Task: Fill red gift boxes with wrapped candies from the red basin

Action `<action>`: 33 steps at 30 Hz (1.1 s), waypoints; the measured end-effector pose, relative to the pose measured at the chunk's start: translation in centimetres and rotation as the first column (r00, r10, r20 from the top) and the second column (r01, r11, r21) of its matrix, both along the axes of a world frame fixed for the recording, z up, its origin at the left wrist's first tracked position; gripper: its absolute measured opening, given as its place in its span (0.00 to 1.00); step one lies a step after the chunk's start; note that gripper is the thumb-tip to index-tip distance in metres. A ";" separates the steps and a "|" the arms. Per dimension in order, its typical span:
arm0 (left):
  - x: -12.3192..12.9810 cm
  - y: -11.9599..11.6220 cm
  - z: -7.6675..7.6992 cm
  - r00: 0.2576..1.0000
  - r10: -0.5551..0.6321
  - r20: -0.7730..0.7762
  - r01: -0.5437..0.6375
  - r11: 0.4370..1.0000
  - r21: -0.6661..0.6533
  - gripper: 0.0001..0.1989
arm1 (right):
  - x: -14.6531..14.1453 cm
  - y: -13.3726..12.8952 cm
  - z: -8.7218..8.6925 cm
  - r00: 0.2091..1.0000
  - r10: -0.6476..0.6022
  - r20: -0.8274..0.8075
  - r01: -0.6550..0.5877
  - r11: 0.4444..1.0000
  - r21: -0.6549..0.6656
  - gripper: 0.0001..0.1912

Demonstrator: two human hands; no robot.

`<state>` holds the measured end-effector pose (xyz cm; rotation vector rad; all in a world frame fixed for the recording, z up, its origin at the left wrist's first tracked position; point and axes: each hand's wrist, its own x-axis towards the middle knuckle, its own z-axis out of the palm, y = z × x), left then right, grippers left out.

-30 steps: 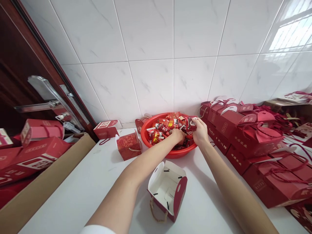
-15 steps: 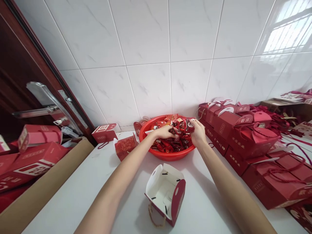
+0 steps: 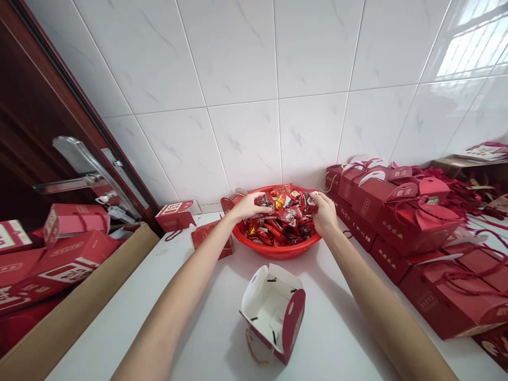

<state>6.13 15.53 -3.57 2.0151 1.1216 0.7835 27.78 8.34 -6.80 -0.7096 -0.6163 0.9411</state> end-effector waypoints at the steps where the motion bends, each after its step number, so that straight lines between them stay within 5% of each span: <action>1: -0.1 0.0 0.0 0.999 0.042 -0.006 -0.042 0.999 0.018 0.33 | 0.0 0.0 0.0 1.000 -0.002 0.004 0.002 1.000 0.001 0.10; 8: -0.1 -0.7 0.0 0.981 0.169 -0.091 -0.177 0.981 -0.078 0.38 | -0.1 -0.1 0.2 1.000 0.009 -0.009 -0.009 1.000 -0.014 0.09; 11: 0.1 -1.2 0.0 0.965 0.196 -0.176 -0.193 0.981 0.034 0.32 | -0.1 -0.2 0.3 0.999 0.012 -0.031 -0.013 1.000 -0.012 0.09; 16: 1.0 -1.9 -0.1 0.935 0.175 -0.309 -0.047 0.923 0.381 0.20 | -0.2 -0.1 0.2 1.000 0.005 -0.021 -0.006 1.000 -0.022 0.08; 22: 2.7 -1.3 -1.1 0.832 0.128 -0.539 0.096 0.925 0.368 0.09 | -0.2 -0.2 0.3 1.000 0.011 -0.028 -0.012 1.000 -0.025 0.08; 28: 2.6 -0.9 -1.8 0.977 0.093 -0.192 -0.013 0.924 0.382 0.07 | -0.2 -0.2 0.4 0.999 0.046 -0.016 -0.047 0.998 -0.047 0.08; 33: 2.9 -0.9 -2.0 0.992 0.075 0.102 -0.103 0.945 0.311 0.08 | -0.2 -0.3 0.5 0.996 0.086 -0.014 -0.087 0.994 -0.062 0.10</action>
